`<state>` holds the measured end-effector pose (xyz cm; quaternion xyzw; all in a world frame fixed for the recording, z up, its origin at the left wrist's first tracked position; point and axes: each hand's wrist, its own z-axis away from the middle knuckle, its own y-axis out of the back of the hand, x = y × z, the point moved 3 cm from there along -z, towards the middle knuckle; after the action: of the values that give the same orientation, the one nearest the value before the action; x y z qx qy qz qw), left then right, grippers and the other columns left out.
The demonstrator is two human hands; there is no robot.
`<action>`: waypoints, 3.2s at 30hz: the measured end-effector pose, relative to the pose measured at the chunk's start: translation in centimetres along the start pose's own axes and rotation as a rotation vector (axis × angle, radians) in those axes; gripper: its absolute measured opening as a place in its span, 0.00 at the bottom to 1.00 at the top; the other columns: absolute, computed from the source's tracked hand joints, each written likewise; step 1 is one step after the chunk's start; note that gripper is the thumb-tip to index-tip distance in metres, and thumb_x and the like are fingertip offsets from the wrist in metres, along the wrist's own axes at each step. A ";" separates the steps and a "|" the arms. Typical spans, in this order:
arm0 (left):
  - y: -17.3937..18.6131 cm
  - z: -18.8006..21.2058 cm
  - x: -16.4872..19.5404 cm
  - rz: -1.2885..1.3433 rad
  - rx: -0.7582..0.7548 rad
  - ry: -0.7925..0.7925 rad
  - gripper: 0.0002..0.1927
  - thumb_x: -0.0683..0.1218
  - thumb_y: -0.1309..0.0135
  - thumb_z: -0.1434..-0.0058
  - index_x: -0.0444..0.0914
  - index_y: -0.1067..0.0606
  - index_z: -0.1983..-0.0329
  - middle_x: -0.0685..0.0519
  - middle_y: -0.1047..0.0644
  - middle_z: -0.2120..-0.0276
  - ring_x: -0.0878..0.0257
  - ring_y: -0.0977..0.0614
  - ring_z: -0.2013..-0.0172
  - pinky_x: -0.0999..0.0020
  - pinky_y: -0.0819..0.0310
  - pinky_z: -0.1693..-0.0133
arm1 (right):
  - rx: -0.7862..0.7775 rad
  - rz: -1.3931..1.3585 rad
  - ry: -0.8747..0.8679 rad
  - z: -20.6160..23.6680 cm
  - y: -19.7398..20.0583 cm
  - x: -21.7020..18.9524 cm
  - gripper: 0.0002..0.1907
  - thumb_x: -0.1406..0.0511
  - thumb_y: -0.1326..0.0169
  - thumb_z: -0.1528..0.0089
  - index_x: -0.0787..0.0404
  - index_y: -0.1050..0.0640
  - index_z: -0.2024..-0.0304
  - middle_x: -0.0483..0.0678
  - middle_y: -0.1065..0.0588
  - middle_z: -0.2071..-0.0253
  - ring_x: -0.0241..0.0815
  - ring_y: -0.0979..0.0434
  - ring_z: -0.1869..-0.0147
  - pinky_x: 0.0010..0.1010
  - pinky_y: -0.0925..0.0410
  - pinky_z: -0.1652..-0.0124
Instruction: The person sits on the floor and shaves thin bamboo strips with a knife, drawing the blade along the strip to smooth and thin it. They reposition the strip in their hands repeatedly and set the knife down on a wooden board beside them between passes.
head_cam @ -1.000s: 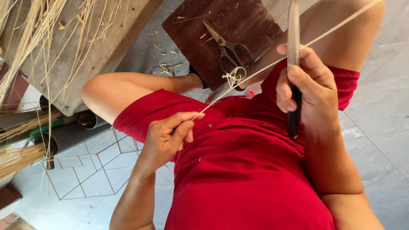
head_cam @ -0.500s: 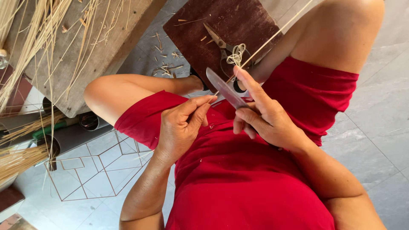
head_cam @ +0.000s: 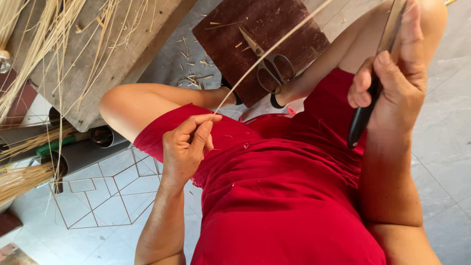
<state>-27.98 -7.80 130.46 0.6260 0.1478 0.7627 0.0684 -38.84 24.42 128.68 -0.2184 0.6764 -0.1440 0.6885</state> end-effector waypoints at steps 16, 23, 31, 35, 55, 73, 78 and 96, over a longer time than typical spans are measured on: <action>-0.7 0.0 0.8 0.031 0.013 -0.016 0.10 0.43 0.47 0.28 0.37 0.20 0.48 0.60 0.25 0.80 0.78 0.31 0.82 0.81 0.40 0.80 | -0.583 0.135 -0.589 2.6 -7.1 3.4 0.34 0.63 0.55 0.30 0.62 0.46 0.22 0.49 0.25 0.76 0.32 0.28 0.76 0.21 0.34 0.77; -0.4 0.1 0.3 -0.009 -0.014 -0.044 0.09 0.43 0.47 0.27 0.38 0.19 0.49 0.59 0.23 0.77 0.77 0.27 0.78 0.80 0.34 0.77 | -0.493 0.053 -0.550 2.0 -7.8 3.3 0.34 0.65 0.55 0.29 0.61 0.48 0.22 0.50 0.25 0.75 0.32 0.29 0.78 0.21 0.35 0.78; -2.6 0.0 0.0 -0.056 -0.107 0.004 0.09 0.42 0.46 0.31 0.38 0.19 0.51 0.60 0.26 0.80 0.76 0.30 0.80 0.78 0.37 0.77 | -0.619 0.159 -0.593 3.2 -8.5 6.7 0.27 0.68 0.57 0.29 0.61 0.42 0.27 0.47 0.25 0.74 0.31 0.31 0.78 0.21 0.34 0.76; -1.6 0.2 -0.7 -0.066 -0.120 -0.011 0.08 0.40 0.46 0.31 0.37 0.18 0.53 0.61 0.28 0.82 0.76 0.31 0.80 0.78 0.38 0.77 | -0.512 0.067 -0.544 2.7 -7.1 6.5 0.25 0.67 0.57 0.28 0.61 0.40 0.28 0.47 0.26 0.74 0.31 0.32 0.78 0.21 0.35 0.76; 3.2 2.6 -6.4 0.127 -0.305 0.438 0.15 0.41 0.50 0.34 0.38 0.20 0.46 0.57 0.22 0.78 0.74 0.28 0.82 0.79 0.40 0.81 | -0.360 -0.019 -0.535 2.5 -4.7 6.9 0.23 0.66 0.55 0.28 0.62 0.37 0.31 0.46 0.27 0.75 0.31 0.32 0.78 0.21 0.36 0.77; 7.2 3.0 -11.7 0.107 -0.221 0.431 0.10 0.42 0.47 0.34 0.33 0.17 0.56 0.59 0.30 0.83 0.75 0.36 0.82 0.78 0.49 0.81 | -0.185 0.008 -0.355 0.4 -0.4 4.3 0.21 0.66 0.53 0.28 0.65 0.33 0.33 0.48 0.25 0.73 0.31 0.33 0.78 0.20 0.37 0.77; 8.6 2.9 -12.5 0.052 -0.200 0.455 0.11 0.43 0.45 0.34 0.33 0.16 0.57 0.57 0.30 0.84 0.74 0.36 0.83 0.78 0.49 0.82 | -0.140 -0.015 -0.293 0.3 0.4 2.4 0.22 0.67 0.54 0.27 0.64 0.33 0.31 0.47 0.25 0.72 0.30 0.34 0.78 0.19 0.38 0.76; -1.2 -4.7 -6.1 -0.229 -0.284 0.246 0.25 0.48 0.43 0.35 0.39 0.28 0.35 0.53 0.19 0.61 0.71 0.19 0.66 0.76 0.24 0.66 | -0.177 -0.013 -0.385 -0.2 -1.9 3.7 0.22 0.68 0.54 0.29 0.63 0.32 0.33 0.49 0.25 0.74 0.33 0.33 0.79 0.22 0.38 0.78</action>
<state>-31.44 -9.09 123.61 0.4913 0.1162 0.8338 0.2231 -38.66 20.90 126.45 -0.3057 0.5410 -0.0442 0.7822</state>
